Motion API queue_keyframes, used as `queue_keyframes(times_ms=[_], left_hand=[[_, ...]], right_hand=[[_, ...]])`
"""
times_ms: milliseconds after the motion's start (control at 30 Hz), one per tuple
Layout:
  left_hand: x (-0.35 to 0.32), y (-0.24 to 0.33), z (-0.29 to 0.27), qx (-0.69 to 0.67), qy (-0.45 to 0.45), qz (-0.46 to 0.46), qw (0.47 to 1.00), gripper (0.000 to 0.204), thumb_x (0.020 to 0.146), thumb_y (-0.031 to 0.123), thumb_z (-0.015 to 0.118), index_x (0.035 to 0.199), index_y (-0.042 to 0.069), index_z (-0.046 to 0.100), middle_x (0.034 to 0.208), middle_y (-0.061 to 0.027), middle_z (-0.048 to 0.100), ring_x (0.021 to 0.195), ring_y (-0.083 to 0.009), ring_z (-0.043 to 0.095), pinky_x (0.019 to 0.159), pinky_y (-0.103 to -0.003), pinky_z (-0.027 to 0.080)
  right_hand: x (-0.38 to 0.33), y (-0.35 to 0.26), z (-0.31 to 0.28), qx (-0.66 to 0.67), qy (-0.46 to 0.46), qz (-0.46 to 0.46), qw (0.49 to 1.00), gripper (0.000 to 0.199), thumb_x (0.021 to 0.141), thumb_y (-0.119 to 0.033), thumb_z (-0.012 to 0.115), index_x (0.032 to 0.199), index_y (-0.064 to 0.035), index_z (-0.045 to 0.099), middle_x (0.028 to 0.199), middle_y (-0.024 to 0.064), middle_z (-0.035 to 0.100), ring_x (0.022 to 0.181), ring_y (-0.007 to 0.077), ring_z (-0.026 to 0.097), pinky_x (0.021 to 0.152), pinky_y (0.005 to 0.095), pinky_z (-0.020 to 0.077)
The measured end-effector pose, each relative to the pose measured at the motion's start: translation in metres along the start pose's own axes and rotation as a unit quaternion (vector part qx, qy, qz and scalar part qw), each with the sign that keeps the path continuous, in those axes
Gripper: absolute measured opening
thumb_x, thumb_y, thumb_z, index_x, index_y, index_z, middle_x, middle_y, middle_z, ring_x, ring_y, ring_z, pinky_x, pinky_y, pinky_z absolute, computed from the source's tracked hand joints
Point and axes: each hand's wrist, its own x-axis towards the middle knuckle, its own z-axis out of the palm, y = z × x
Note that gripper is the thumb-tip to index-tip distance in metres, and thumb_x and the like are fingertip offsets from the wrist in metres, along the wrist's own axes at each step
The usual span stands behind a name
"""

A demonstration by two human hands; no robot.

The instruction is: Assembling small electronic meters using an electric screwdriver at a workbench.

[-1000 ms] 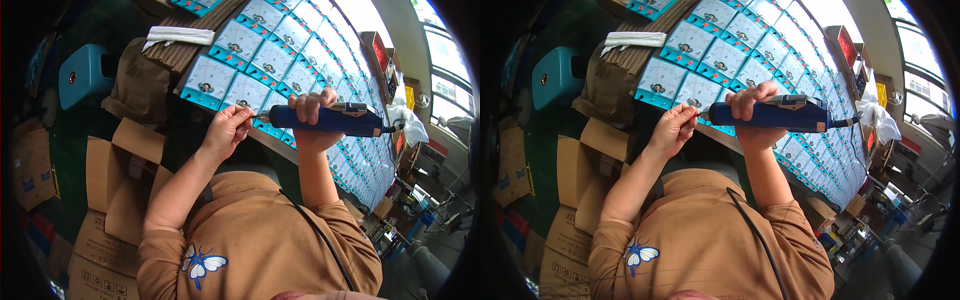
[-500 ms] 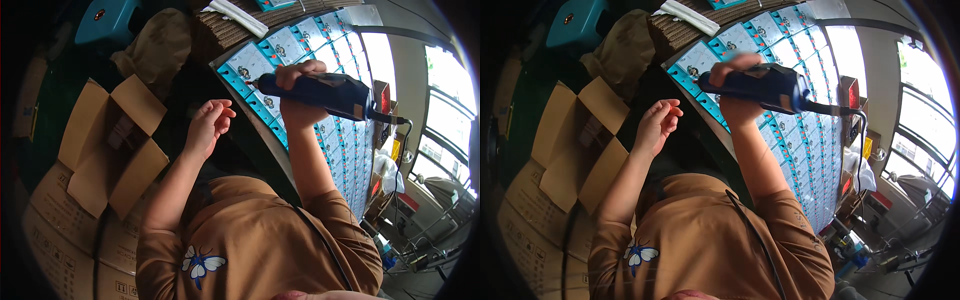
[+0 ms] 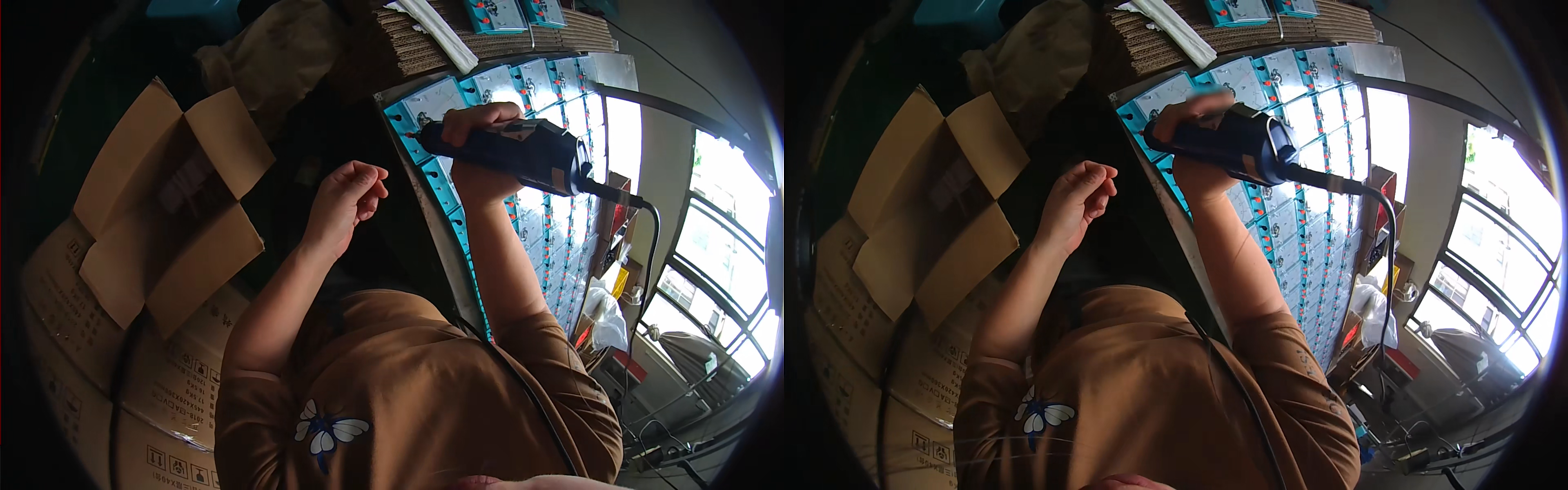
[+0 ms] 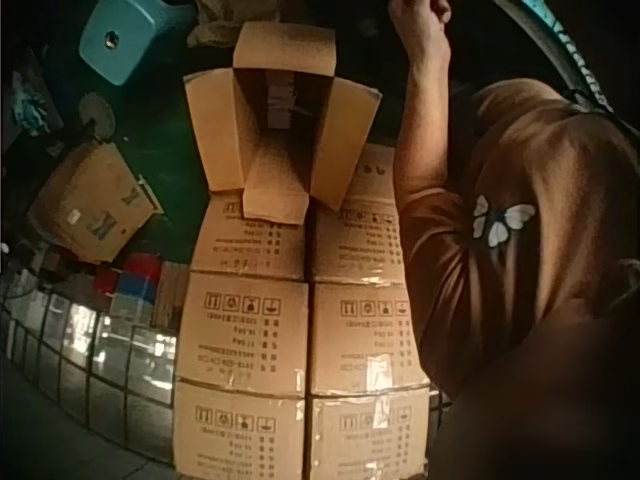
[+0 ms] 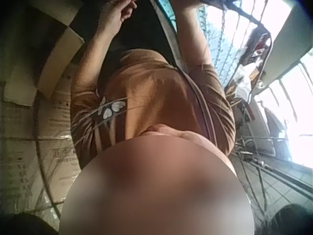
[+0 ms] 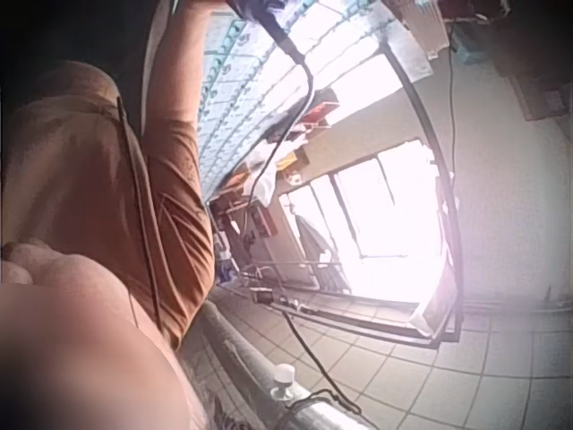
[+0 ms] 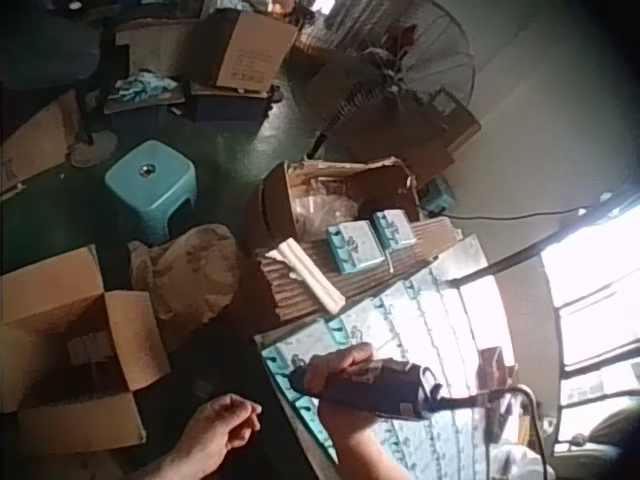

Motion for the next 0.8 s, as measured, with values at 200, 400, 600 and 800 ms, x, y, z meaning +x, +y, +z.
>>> queue_keyframes(times_ms=[200, 400, 600, 800], left_hand=[[0.002, 0.001, -0.002, 0.027, 0.005, -0.002, 1.000, 0.017, 0.090, 0.024, 0.056, 0.088, 0.008, 0.061, 0.069, 0.0020, 0.057, 0.053, -0.0012, 0.045, 0.047, -0.014, 0.033], [0.007, 0.003, 0.009, 0.033, 0.012, 0.003, 0.999, 0.017, 0.091, 0.022, 0.055, 0.083, 0.008, 0.058, 0.062, 0.0005, 0.056, 0.049, -0.0024, 0.043, 0.044, -0.016, 0.032], [0.014, 0.005, 0.019, -0.038, 0.026, -0.025, 0.999, 0.016, 0.091, 0.019, 0.054, 0.081, 0.007, 0.057, 0.064, 0.0001, 0.056, 0.049, -0.0022, 0.044, 0.044, -0.015, 0.031], [0.014, 0.004, 0.037, -0.079, -0.058, -0.081, 0.992, 0.018, 0.088, 0.023, 0.061, 0.082, 0.006, 0.058, 0.064, -0.0008, 0.054, 0.045, -0.0022, 0.037, 0.041, -0.016, 0.028]], right_hand=[[-0.004, 0.003, 0.010, -0.078, -0.024, 0.013, 0.997, 0.060, 0.082, -0.061, 0.034, 0.084, -0.0028, 0.048, 0.061, 0.0188, 0.054, 0.055, 0.0273, 0.051, 0.059, 0.0368, 0.0426], [0.000, 0.003, 0.005, -0.010, 0.011, -0.001, 1.000, 0.058, 0.083, -0.060, 0.036, 0.089, -0.0046, 0.051, 0.064, 0.0152, 0.055, 0.057, 0.0253, 0.051, 0.063, 0.0377, 0.0415], [-0.002, -0.046, -0.001, 0.136, 0.030, -0.003, 0.990, 0.040, 0.087, -0.045, 0.037, 0.091, -0.0079, 0.051, 0.060, 0.0071, 0.047, 0.058, 0.0207, 0.044, 0.068, 0.0379, 0.0374], [-0.030, -0.057, -0.005, 0.174, 0.032, 0.049, 0.983, 0.041, 0.087, -0.048, 0.037, 0.087, -0.0088, 0.051, 0.055, 0.0076, 0.048, 0.053, 0.0214, 0.045, 0.067, 0.0367, 0.0379]])
